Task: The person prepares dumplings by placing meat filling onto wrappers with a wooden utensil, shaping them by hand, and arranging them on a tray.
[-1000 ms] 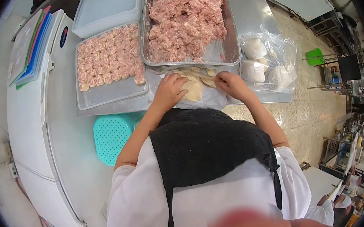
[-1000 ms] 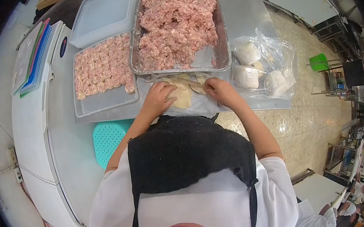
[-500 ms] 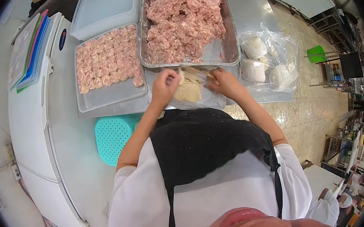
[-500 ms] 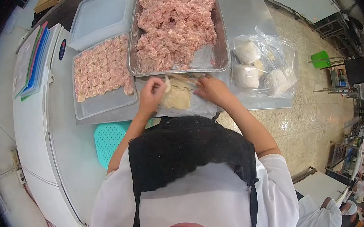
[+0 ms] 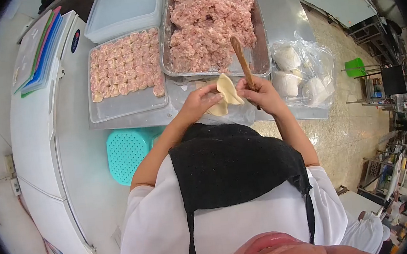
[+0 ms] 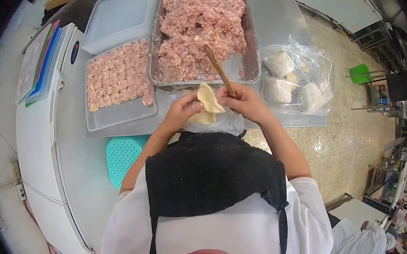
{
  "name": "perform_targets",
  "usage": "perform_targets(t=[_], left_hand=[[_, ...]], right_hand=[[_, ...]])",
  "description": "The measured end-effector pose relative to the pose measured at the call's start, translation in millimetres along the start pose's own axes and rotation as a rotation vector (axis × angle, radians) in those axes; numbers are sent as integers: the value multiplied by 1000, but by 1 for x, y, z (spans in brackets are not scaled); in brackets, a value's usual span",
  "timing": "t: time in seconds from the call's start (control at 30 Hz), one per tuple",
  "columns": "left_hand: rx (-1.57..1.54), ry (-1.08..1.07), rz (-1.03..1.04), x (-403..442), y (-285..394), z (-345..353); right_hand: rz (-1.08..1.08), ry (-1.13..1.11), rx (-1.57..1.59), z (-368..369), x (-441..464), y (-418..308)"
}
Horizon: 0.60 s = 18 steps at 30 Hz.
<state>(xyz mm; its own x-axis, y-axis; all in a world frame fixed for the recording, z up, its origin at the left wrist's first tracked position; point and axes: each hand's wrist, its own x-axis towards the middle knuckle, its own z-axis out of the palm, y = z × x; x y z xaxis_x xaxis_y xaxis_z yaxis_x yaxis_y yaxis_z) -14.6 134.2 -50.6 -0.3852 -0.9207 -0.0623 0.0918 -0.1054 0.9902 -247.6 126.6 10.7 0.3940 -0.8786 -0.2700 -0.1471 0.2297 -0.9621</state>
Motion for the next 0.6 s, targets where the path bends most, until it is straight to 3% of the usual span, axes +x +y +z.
perform_targets(t=[0.03,0.13,0.17,0.27,0.4,0.5,0.6], left_hand=[[-197,-67,-113,0,3,3],[-593,90,-86,3,-5,1],[-553,115,-86,2,-7,-2],[-392,163,-98,-2,-1,-10],[-243,196,-64,-8,5,-6],[-329,221,-66,-7,-1,-8],[-372,207,-109,-8,-7,-17]], right_hand=[[-11,-14,79,6,4,1],[-36,11,96,18,13,-1],[-42,30,66,21,15,-1],[-467,304,-419,29,24,17],[-363,198,-480,51,18,-2],[-113,86,-195,45,27,16],[-65,95,-169,35,26,23]])
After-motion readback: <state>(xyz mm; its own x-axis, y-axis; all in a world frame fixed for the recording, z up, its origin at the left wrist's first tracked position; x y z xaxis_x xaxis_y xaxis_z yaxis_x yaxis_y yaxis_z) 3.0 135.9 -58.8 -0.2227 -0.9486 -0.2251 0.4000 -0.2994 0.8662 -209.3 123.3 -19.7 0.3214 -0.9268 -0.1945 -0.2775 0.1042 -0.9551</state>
